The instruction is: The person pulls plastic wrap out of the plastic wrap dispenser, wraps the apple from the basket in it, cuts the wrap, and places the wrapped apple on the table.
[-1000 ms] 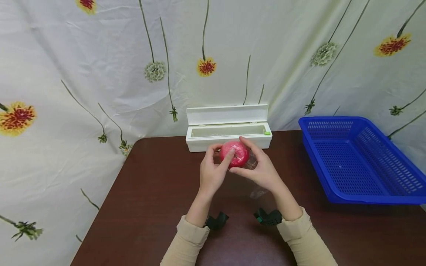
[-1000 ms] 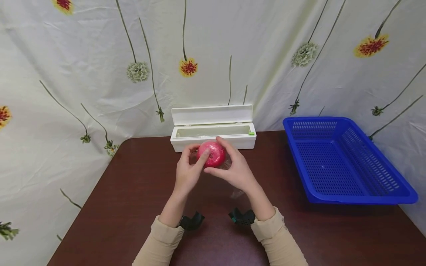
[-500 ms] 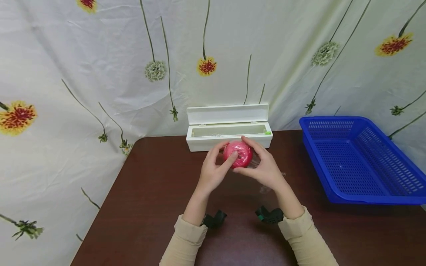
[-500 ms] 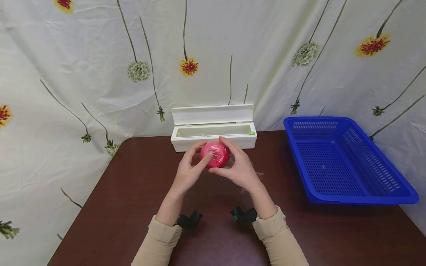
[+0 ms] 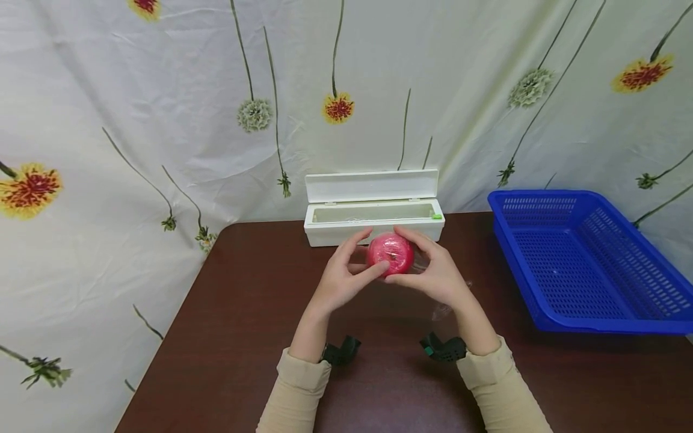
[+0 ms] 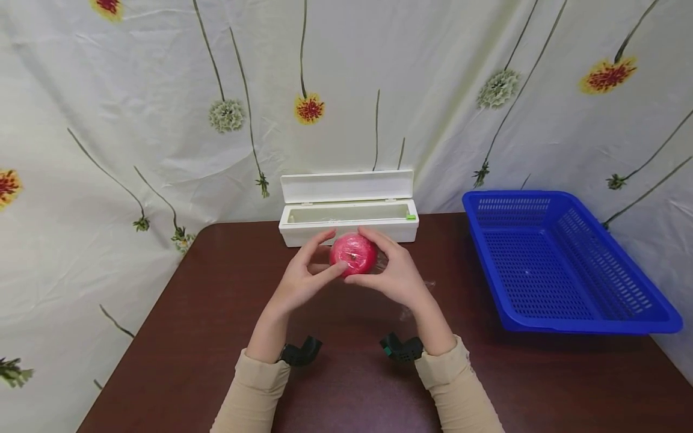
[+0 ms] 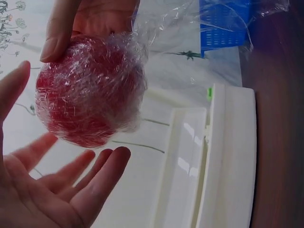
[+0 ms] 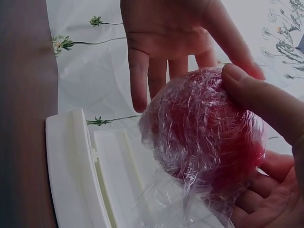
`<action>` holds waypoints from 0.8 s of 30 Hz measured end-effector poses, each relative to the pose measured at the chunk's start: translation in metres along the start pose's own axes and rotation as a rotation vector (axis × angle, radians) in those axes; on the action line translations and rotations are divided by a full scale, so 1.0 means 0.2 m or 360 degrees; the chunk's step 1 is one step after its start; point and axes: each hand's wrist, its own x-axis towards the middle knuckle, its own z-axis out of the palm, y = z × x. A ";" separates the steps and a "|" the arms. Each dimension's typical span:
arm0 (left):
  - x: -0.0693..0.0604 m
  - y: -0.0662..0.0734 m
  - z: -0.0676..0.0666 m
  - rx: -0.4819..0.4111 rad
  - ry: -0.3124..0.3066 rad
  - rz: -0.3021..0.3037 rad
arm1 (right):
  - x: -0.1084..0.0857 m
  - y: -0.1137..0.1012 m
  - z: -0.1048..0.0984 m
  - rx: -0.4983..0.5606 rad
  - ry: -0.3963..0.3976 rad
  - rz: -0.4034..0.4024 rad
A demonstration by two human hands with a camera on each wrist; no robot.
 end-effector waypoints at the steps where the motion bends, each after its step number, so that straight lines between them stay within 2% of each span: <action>1: 0.00 0.00 0.00 -0.0016 -0.0020 0.0017 | 0.00 0.00 0.00 0.0012 -0.0010 -0.0005; 5: 0.00 0.02 0.00 -0.0087 -0.0111 0.0111 | 0.00 0.00 -0.02 0.0018 -0.0049 -0.0027; 10: -0.02 0.12 0.00 -0.0181 -0.0148 0.0194 | -0.01 0.00 -0.02 0.0054 -0.0116 -0.0039; 14: -0.03 0.17 0.01 -0.0160 -0.0076 0.0199 | -0.01 0.01 -0.02 0.0187 -0.0182 -0.0064; 17: -0.03 0.19 0.02 -0.0155 -0.0003 0.0201 | 0.00 0.02 0.00 0.0326 -0.0181 -0.0150; 20: -0.04 0.20 0.04 -0.0197 0.0068 0.0209 | 0.01 0.04 0.04 0.0395 -0.0102 -0.0255; 24: -0.03 0.20 0.07 -0.0254 0.0149 0.0232 | 0.02 0.05 0.09 0.0398 0.0080 -0.0358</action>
